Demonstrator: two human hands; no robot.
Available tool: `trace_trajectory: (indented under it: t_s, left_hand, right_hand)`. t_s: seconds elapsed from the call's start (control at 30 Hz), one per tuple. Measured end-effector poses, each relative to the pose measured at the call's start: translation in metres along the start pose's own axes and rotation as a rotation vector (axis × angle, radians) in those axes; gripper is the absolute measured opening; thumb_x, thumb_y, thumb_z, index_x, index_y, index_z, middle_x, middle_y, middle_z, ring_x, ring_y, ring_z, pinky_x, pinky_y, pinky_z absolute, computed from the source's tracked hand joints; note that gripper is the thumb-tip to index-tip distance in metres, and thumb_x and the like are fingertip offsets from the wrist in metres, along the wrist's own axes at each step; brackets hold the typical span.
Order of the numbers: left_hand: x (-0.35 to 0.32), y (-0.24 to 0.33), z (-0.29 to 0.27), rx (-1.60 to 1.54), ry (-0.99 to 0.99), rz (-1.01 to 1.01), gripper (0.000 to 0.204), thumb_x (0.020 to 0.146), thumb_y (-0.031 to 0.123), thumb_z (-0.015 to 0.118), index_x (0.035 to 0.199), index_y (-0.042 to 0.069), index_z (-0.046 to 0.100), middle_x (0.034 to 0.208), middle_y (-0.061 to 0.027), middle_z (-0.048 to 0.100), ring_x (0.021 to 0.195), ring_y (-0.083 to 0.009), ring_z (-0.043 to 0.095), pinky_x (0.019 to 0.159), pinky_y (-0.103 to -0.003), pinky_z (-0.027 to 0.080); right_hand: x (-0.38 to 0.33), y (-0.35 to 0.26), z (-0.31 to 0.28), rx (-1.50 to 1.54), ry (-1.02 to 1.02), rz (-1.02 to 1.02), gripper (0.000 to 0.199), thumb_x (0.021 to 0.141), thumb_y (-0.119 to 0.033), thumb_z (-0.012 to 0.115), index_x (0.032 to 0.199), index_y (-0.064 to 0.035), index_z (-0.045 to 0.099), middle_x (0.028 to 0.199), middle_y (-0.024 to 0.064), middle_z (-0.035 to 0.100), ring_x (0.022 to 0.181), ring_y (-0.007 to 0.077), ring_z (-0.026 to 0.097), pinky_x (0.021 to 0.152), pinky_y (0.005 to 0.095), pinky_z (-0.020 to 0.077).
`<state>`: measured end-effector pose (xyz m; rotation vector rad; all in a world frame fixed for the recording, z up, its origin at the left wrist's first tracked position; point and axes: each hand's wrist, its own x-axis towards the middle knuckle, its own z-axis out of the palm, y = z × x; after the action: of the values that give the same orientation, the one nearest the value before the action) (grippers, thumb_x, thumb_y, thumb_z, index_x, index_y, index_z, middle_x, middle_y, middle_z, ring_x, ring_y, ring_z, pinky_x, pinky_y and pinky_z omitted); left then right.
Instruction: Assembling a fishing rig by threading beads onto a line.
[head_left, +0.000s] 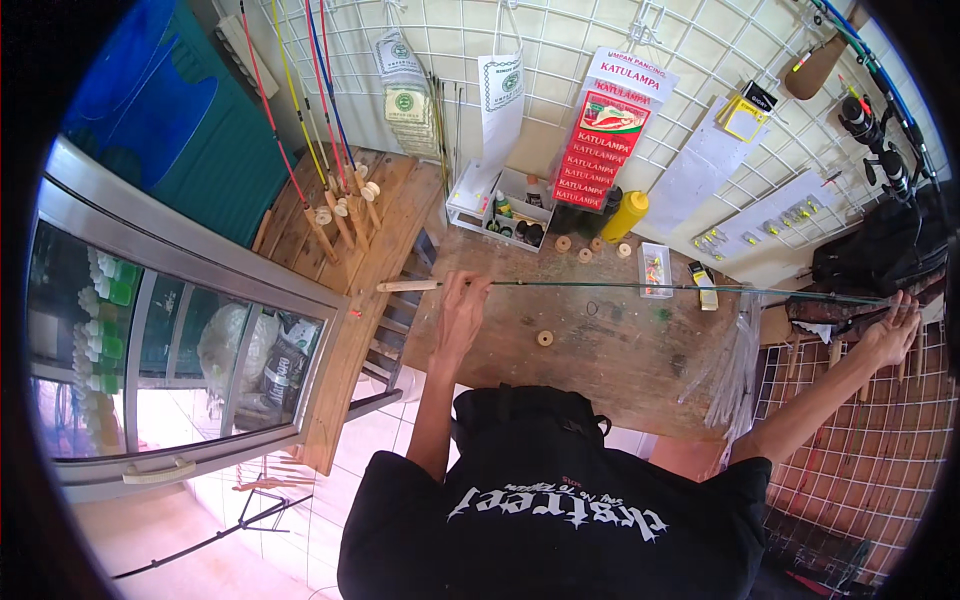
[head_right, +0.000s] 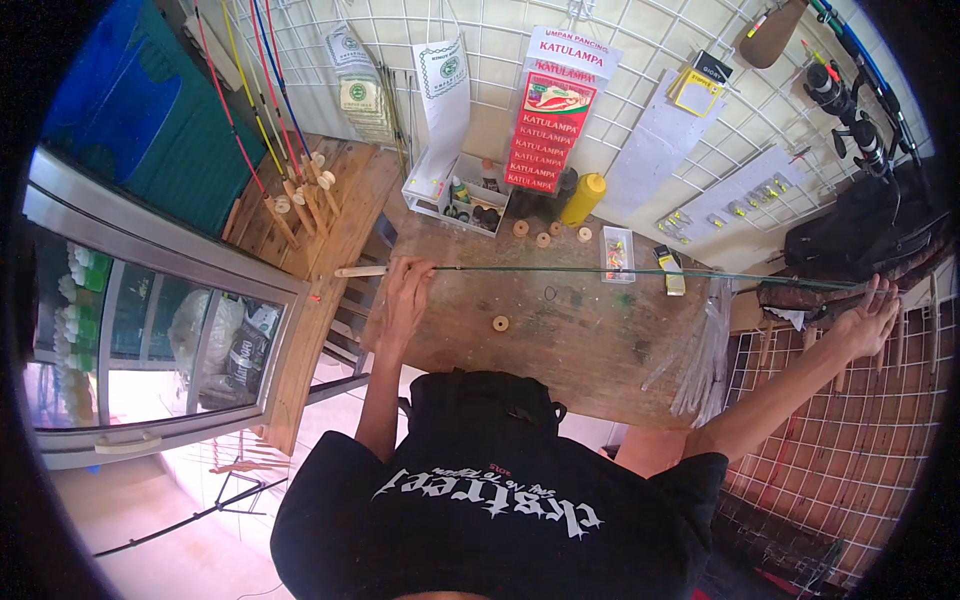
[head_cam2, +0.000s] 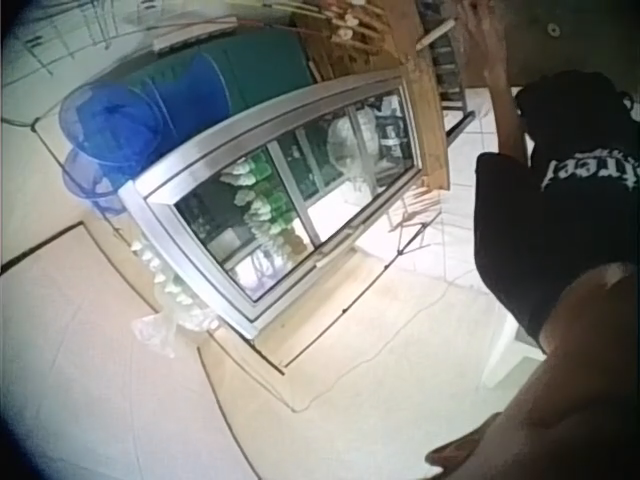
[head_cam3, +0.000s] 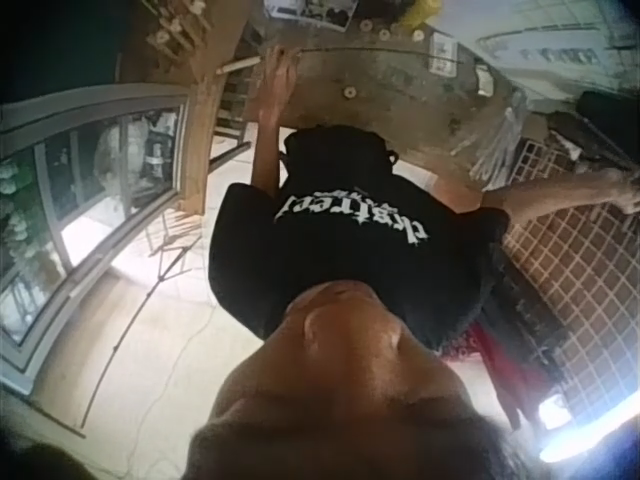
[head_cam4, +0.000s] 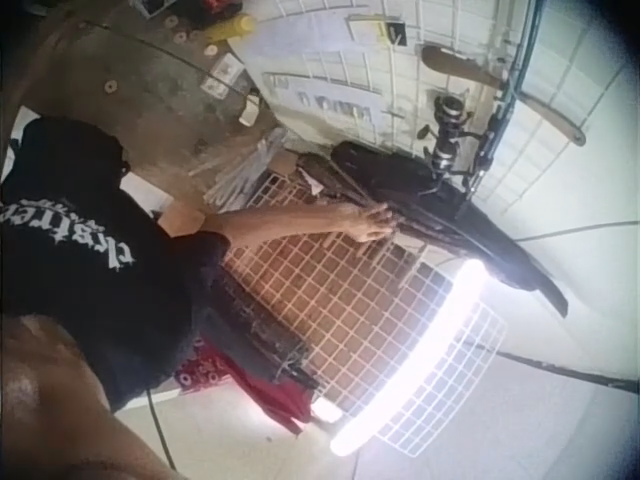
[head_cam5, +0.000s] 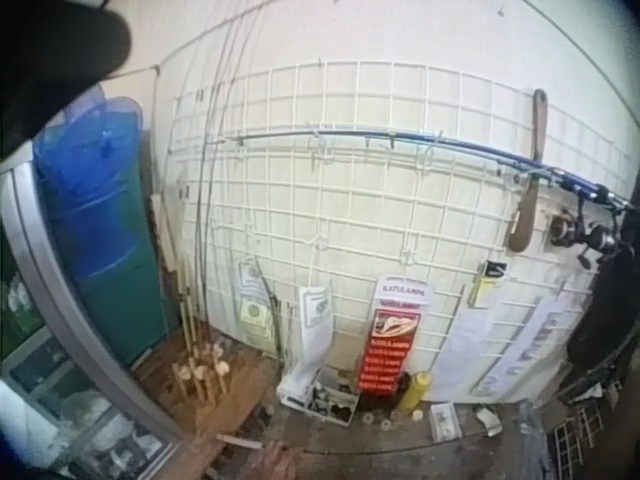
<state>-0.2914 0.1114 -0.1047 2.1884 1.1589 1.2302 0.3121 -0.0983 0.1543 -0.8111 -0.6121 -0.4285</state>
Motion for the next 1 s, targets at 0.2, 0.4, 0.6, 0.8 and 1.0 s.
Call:
trace_trajectory:
  t_s: [0.2,0.4,0.6,0.8,1.0]
  left_hand:
    - [0.006,0.001,0.02,-0.036,-0.1,0.076,0.029,0.076,-0.005,0.057,0.103,0.004,0.057,0.091,-0.0137,0.052,0.09,-0.0309,0.05,0.075,-0.041,0.044]
    - [0.008,0.002,0.039,-0.15,-0.143,0.055,0.031,0.077,-0.007,0.053,0.106,0.004,0.055,0.091,-0.0159,0.051,0.091,-0.0335,0.051,0.075,-0.042,0.044]
    - [0.016,0.011,0.062,-0.265,-0.147,0.059,0.028,0.081,-0.005,0.052,0.107,0.003,0.054,0.089,-0.0177,0.053,0.085,-0.0371,0.054,0.071,-0.043,0.043]
    - [0.037,0.039,0.067,-0.332,-0.158,0.099,0.021,0.084,-0.002,0.05,0.104,0.001,0.053,0.09,-0.0178,0.053,0.085,-0.0357,0.055,0.072,-0.042,0.043]
    - [0.044,0.044,0.079,-0.468,-0.201,0.066,0.017,0.089,0.002,0.048,0.105,-0.001,0.052,0.09,-0.0177,0.053,0.085,-0.0347,0.055,0.074,-0.039,0.043]
  right_hand:
    - [0.035,-0.02,-0.01,-0.026,-0.126,-0.06,0.036,0.091,-0.003,0.049,0.111,0.0221,0.033,0.116,0.0351,0.047,0.104,0.0459,0.053,0.09,0.0526,0.0513]
    - [0.055,-0.05,0.012,-0.032,-0.189,-0.055,0.03,0.09,-0.001,0.052,0.109,0.0198,0.041,0.117,0.0318,0.049,0.106,0.0422,0.053,0.086,0.0468,0.0555]
    - [-0.001,-0.075,0.075,-0.051,-0.206,-0.13,0.026,0.09,-0.001,0.052,0.105,0.0173,0.043,0.113,0.0296,0.052,0.102,0.0391,0.056,0.083,0.0458,0.0568]
    - [-0.031,-0.094,0.114,-0.069,-0.276,-0.263,0.026,0.089,-0.004,0.054,0.101,0.017,0.045,0.108,0.0302,0.054,0.098,0.0368,0.058,0.078,0.0461,0.0584]
    - [-0.06,-0.103,0.16,-0.07,-0.307,-0.331,0.023,0.091,-0.005,0.052,0.099,0.0155,0.05,0.104,0.0263,0.057,0.091,0.0324,0.061,0.072,0.0434,0.0597]
